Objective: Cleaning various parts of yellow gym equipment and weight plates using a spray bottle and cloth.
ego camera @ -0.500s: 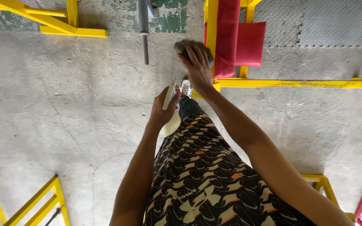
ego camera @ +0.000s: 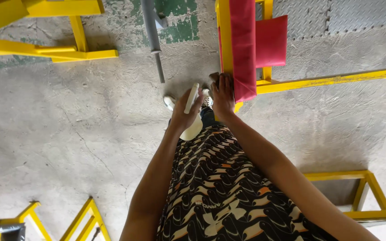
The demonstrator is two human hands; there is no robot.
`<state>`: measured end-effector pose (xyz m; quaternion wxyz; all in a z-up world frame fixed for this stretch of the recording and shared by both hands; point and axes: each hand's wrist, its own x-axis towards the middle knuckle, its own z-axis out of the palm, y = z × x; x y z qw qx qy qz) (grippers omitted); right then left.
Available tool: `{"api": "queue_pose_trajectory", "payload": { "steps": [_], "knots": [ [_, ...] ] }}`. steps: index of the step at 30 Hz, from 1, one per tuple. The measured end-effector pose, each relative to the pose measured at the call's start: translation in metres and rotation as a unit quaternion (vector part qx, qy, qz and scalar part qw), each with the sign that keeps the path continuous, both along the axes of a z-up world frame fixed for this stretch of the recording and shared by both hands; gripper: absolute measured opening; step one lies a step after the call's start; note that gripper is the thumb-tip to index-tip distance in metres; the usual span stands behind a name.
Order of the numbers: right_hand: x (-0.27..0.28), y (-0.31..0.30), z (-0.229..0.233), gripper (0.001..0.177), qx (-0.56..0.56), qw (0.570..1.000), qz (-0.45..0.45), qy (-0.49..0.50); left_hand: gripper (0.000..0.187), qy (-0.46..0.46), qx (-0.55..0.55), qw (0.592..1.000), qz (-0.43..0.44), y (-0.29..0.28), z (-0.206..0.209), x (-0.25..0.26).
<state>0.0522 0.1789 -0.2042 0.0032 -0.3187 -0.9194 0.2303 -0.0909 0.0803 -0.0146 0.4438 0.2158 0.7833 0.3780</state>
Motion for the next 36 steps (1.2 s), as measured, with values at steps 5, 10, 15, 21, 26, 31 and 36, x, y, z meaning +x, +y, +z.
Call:
{"api": "queue_pose_trajectory", "payload": {
  "steps": [5,10,15,21,26,31,36],
  "knots": [
    [-0.028,0.009,-0.011,0.062,0.027,0.998,-0.058,-0.025,0.042,0.006,0.009,0.998,-0.066,0.006,0.002,-0.024],
    [-0.093,0.063,-0.036,0.056,0.103,0.991,-0.069,0.042,0.043,-0.034,0.017,0.993,-0.109,0.008,0.012,-0.055],
    [-0.146,0.096,-0.022,0.069,0.143,0.986,-0.085,0.014,0.048,-0.034,0.028,0.982,-0.183,0.003,0.004,-0.095],
    [-0.079,0.013,-0.005,0.076,0.085,0.977,-0.159,-0.110,0.051,-0.010,-0.038,0.966,-0.254,0.016,0.008,-0.136],
    [-0.048,-0.018,-0.011,0.045,0.049,0.972,-0.226,-0.039,0.051,-0.026,-0.016,0.965,-0.260,0.022,0.005,-0.148],
    [-0.086,0.036,-0.037,0.048,0.076,0.980,-0.175,-0.048,0.052,-0.020,-0.040,0.959,-0.281,0.023,0.009,-0.140],
    [-0.130,0.077,-0.040,0.037,0.135,0.980,-0.144,-0.020,0.053,0.000,-0.036,0.952,-0.304,0.012,0.011,-0.137]
  ]
}}
